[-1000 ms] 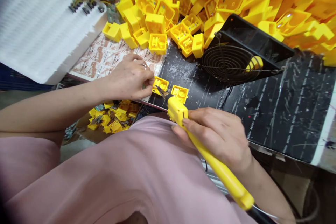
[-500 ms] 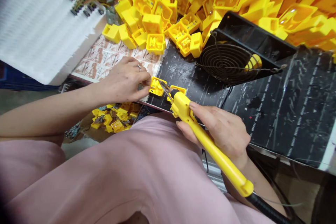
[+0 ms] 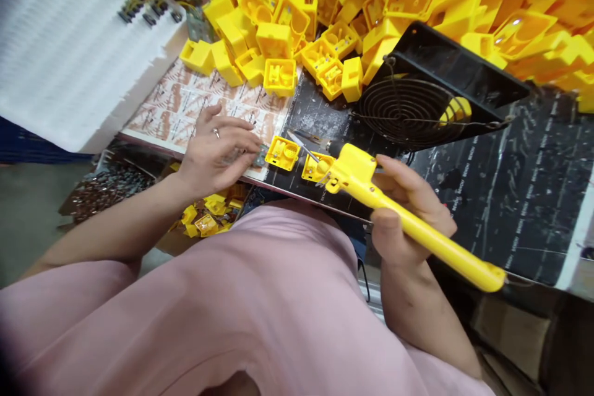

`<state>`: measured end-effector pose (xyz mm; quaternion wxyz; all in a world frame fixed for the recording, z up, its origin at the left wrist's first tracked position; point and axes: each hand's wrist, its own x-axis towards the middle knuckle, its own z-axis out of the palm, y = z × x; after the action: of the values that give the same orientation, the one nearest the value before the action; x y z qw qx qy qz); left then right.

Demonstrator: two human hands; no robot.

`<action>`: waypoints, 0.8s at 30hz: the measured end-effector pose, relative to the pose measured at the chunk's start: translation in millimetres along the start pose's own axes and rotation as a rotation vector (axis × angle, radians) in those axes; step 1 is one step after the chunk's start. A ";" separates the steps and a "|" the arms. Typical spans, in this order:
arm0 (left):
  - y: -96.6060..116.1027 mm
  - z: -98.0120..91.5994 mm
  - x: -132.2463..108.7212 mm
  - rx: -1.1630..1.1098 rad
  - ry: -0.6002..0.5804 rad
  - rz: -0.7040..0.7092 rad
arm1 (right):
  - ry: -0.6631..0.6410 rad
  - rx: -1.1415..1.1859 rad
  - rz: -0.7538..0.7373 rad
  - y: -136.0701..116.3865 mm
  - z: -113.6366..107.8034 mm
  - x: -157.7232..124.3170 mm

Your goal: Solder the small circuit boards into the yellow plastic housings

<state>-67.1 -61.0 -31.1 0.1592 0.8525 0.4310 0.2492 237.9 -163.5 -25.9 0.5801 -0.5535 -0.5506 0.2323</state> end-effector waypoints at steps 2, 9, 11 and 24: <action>1.0 -1.7 9.9 -0.036 -0.027 -0.026 | 0.154 0.084 -0.023 6.4 4.9 7.9; -4.6 -24.5 38.9 -0.133 -0.200 -0.168 | 0.344 -0.030 -0.166 16.5 1.4 21.0; -6.2 -28.5 38.0 -0.125 -0.259 -0.175 | 0.274 -0.102 -0.195 11.9 4.2 18.5; 14.6 -5.0 49.2 0.209 -0.245 -0.041 | -0.200 -0.262 -0.403 -22.8 9.9 -0.7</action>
<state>-35.5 -29.0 -5.7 0.1261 0.8795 0.4491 0.0942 221.1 -166.7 -7.9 0.4805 -0.4774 -0.7299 0.0924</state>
